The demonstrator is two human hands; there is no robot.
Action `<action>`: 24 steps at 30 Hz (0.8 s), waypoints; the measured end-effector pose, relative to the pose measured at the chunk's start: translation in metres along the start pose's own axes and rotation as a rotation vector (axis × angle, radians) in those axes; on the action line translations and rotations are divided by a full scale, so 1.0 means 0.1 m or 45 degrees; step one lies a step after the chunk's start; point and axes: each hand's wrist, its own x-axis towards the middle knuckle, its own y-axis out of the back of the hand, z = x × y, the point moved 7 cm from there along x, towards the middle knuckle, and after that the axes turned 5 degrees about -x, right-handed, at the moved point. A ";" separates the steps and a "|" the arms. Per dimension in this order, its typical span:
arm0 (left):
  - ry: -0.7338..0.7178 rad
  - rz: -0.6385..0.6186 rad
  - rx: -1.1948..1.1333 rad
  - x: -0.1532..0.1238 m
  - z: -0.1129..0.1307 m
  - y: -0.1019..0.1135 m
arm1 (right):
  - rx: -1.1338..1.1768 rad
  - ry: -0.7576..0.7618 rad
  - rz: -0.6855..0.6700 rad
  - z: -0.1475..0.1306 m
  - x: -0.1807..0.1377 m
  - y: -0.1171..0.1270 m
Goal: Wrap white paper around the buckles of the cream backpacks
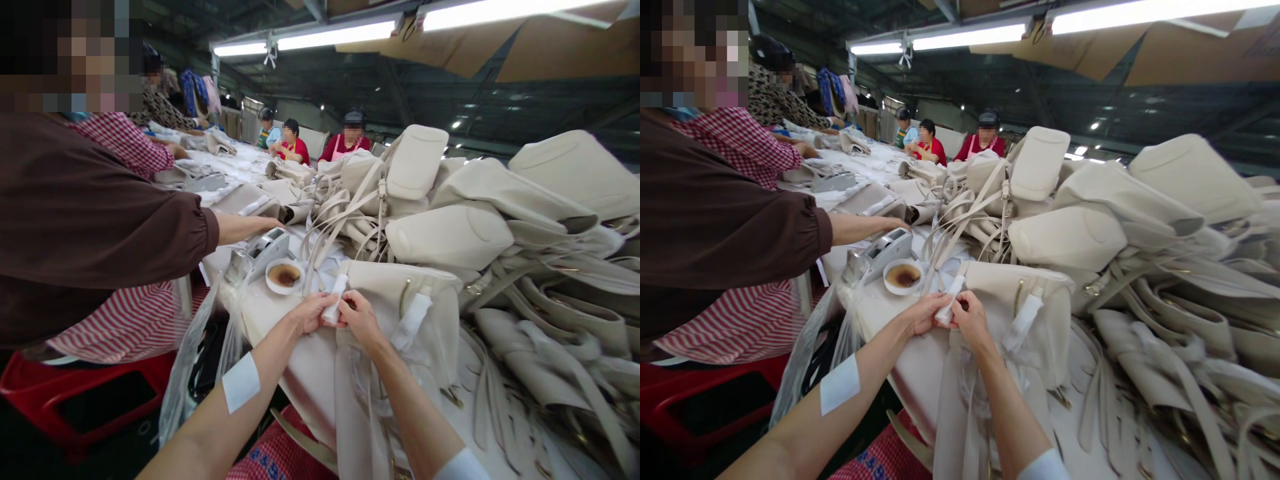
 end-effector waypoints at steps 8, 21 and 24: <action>-0.016 0.042 0.047 -0.01 0.05 -0.05 | -0.210 0.125 0.135 -0.05 -0.13 -0.06; -0.110 0.143 0.192 0.04 -0.01 0.06 | 0.107 -0.002 0.028 0.02 -0.12 -0.06; -0.199 0.206 0.268 0.04 -0.02 0.06 | 0.263 -0.159 -0.151 0.04 -0.11 -0.07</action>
